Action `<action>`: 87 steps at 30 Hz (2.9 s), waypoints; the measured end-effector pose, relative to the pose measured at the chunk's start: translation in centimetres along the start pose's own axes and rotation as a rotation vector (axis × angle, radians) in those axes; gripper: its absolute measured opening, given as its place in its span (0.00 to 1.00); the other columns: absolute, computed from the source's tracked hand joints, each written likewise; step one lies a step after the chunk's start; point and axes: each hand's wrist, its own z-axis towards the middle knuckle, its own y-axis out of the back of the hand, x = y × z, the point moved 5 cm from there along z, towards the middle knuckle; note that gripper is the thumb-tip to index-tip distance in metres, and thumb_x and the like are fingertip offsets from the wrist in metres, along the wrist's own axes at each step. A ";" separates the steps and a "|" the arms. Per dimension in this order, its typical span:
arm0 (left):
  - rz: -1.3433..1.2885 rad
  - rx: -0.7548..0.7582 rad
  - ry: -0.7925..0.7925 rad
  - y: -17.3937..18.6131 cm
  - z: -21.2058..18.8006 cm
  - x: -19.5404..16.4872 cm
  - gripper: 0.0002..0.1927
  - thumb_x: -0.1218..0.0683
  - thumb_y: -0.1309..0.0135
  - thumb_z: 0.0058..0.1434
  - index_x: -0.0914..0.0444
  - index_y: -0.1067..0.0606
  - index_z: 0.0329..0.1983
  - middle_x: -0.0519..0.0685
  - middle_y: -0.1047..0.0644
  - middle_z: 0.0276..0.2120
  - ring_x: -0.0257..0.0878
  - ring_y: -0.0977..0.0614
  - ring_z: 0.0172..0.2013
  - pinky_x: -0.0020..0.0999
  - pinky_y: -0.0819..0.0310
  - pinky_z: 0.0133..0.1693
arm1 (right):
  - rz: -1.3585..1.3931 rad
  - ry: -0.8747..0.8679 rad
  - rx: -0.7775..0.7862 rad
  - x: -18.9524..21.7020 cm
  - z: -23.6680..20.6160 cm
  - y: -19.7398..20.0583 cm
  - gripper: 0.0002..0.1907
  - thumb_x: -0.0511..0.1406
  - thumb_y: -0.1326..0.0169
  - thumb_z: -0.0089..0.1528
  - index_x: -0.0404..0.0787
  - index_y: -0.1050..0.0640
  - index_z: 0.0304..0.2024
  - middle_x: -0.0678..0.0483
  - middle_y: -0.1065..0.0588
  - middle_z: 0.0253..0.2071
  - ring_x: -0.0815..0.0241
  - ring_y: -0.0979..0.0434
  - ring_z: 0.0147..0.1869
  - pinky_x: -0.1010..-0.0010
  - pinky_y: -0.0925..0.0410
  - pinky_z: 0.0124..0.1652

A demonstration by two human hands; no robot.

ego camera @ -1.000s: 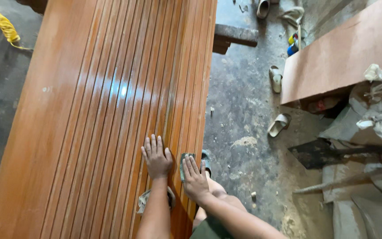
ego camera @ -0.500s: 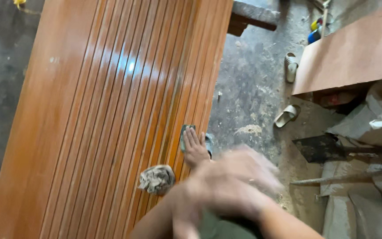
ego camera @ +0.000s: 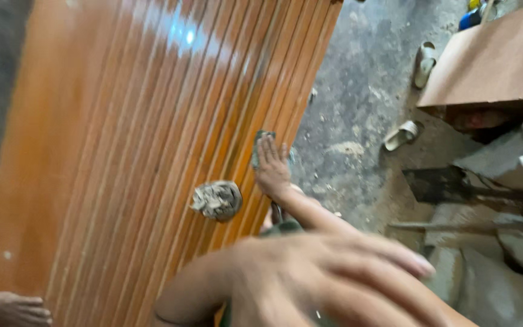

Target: The person sands a large wooden board with a sanding block, moving back and forth along the grain. They briefly inspect the sanding block and continue sanding different sections of the board.

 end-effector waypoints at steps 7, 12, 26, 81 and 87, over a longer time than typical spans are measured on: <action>1.017 -0.859 0.313 22.8 -25.1 5.5 0.27 0.48 0.55 0.74 0.62 0.37 0.73 0.57 0.29 0.66 0.51 0.28 0.66 0.51 0.37 0.70 | -0.307 0.108 0.183 -1.2 1.8 -2.1 0.33 0.41 0.61 0.71 0.33 0.44 0.75 0.40 0.48 0.78 0.43 0.55 0.83 0.35 0.62 0.74; 1.895 -1.013 1.012 28.3 -37.4 7.1 0.33 0.43 0.54 0.73 0.63 0.39 0.76 0.57 0.40 0.73 0.56 0.44 0.73 0.61 0.59 0.70 | 0.086 -0.031 -0.124 -3.2 7.8 -2.5 0.35 0.41 0.56 0.72 0.28 0.45 0.76 0.37 0.50 0.79 0.42 0.57 0.83 0.34 0.62 0.73; 1.988 -1.033 1.177 28.3 -40.2 7.5 0.37 0.42 0.52 0.72 0.59 0.42 0.80 0.52 0.48 0.79 0.51 0.52 0.78 0.61 0.69 0.74 | -0.102 -0.147 -0.105 -4.0 11.9 -1.3 0.35 0.43 0.52 0.73 0.35 0.45 0.77 0.42 0.51 0.81 0.47 0.57 0.85 0.38 0.60 0.76; 2.024 -1.042 1.164 27.9 -39.8 7.0 0.34 0.45 0.52 0.73 0.59 0.40 0.80 0.51 0.45 0.78 0.50 0.49 0.77 0.59 0.65 0.75 | 0.034 -0.085 -0.098 -1.1 6.3 -0.9 0.37 0.37 0.51 0.72 0.29 0.50 0.77 0.38 0.55 0.81 0.40 0.61 0.86 0.37 0.63 0.77; 2.028 -1.045 1.157 28.2 -39.6 6.9 0.34 0.45 0.52 0.72 0.59 0.41 0.79 0.52 0.46 0.78 0.50 0.50 0.77 0.58 0.66 0.74 | 0.010 -0.017 0.136 2.7 1.4 -1.5 0.40 0.35 0.50 0.62 0.28 0.45 0.74 0.36 0.53 0.79 0.41 0.59 0.84 0.37 0.65 0.74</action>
